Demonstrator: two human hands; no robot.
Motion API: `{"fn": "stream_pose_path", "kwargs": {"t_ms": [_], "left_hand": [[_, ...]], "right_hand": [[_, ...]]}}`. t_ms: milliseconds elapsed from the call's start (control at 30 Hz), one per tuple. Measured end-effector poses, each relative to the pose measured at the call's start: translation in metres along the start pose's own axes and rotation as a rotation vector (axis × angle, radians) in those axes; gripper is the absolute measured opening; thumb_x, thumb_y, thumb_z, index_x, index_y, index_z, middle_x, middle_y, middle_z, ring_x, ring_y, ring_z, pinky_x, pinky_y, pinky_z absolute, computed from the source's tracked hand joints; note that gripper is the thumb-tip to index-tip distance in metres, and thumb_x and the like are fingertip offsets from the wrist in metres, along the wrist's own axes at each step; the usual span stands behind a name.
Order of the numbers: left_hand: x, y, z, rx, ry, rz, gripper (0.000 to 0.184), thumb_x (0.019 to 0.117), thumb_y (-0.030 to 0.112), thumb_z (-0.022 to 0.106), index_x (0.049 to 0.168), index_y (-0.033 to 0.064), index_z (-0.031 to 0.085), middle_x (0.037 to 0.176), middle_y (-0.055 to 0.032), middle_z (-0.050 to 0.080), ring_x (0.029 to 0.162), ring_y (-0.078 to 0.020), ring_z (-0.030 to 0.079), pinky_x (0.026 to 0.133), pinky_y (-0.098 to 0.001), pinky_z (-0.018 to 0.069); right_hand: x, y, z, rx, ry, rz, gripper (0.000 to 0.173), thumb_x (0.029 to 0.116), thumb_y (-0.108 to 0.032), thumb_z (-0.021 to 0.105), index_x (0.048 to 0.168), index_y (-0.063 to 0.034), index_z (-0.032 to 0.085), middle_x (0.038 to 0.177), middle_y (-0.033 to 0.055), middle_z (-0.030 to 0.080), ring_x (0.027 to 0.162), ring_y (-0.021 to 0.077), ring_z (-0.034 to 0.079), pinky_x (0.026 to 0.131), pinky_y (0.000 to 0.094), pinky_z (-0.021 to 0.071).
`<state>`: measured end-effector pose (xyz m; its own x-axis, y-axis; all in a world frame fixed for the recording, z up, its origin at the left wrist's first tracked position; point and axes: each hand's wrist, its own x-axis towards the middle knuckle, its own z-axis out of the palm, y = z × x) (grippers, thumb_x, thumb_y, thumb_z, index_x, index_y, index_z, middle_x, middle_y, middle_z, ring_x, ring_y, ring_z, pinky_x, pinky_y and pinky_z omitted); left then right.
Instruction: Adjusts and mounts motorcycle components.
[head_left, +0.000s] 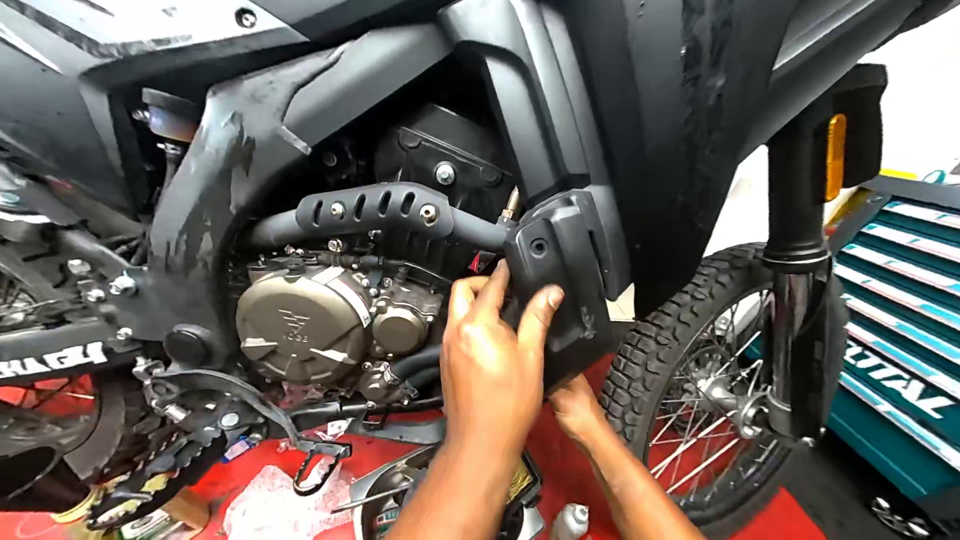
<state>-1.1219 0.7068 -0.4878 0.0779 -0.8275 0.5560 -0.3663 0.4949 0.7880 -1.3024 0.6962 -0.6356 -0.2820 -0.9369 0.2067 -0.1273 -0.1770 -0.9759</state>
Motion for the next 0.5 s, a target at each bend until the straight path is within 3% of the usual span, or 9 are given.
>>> {"fn": "stream_pose_path", "kwargs": {"t_ms": [67, 200, 300, 433, 500], "left_hand": [[-0.024, -0.020, 0.004, 0.036, 0.024, 0.044, 0.061, 0.0909, 0.056, 0.071, 0.141, 0.0226, 0.063, 0.119, 0.0017, 0.064, 0.063, -0.0063, 0.058, 0.055, -0.0291, 0.0550], [-0.055, -0.045, 0.016, 0.072, 0.009, 0.068, 0.057, 0.0884, 0.054, 0.073, 0.134, 0.0208, 0.069, 0.117, 0.0034, 0.065, 0.057, -0.0019, 0.054, 0.050, -0.0245, 0.0520], [-0.048, -0.038, 0.023, 0.008, 0.021, 0.092, 0.049, 0.0911, 0.048, 0.072, 0.131, 0.0186, 0.071, 0.112, 0.0036, 0.066, 0.057, -0.0018, 0.052, 0.050, -0.0236, 0.0502], [-0.035, -0.032, 0.024, -0.198, 0.009, 0.011, 0.038, 0.0910, 0.041, 0.075, 0.123, 0.0204, 0.072, 0.108, 0.0074, 0.065, 0.057, -0.0025, 0.051, 0.050, -0.0230, 0.0482], [-0.035, -0.030, 0.026, -0.223, 0.012, 0.039, 0.031, 0.0932, 0.037, 0.072, 0.119, 0.0187, 0.074, 0.103, 0.0073, 0.066, 0.058, -0.0011, 0.052, 0.051, -0.0216, 0.0486]], "right_hand": [[0.000, 0.003, 0.005, 0.021, 0.007, -0.007, 0.014, 0.0866, -0.008, 0.070, 0.101, -0.0062, 0.072, 0.088, 0.0054, 0.072, 0.081, 0.0139, 0.069, 0.075, 0.0345, 0.0586], [-0.007, -0.003, 0.013, 0.091, 0.053, -0.023, 0.011, 0.0869, -0.008, 0.070, 0.097, -0.0055, 0.072, 0.084, 0.0043, 0.073, 0.078, 0.0114, 0.069, 0.074, 0.0307, 0.0593], [-0.011, -0.015, 0.018, 0.132, 0.063, -0.049, 0.011, 0.0870, -0.006, 0.065, 0.096, -0.0070, 0.071, 0.083, 0.0002, 0.073, 0.076, 0.0069, 0.069, 0.074, 0.0260, 0.0592], [-0.006, -0.020, 0.014, 0.124, 0.037, -0.066, 0.015, 0.0887, -0.005, 0.064, 0.101, -0.0035, 0.072, 0.088, 0.0051, 0.073, 0.080, 0.0104, 0.070, 0.075, 0.0289, 0.0594], [-0.014, -0.048, 0.017, 0.106, 0.068, -0.005, 0.015, 0.0874, 0.004, 0.062, 0.101, -0.0016, 0.067, 0.086, 0.0029, 0.072, 0.080, 0.0064, 0.068, 0.076, 0.0247, 0.0584]]}}
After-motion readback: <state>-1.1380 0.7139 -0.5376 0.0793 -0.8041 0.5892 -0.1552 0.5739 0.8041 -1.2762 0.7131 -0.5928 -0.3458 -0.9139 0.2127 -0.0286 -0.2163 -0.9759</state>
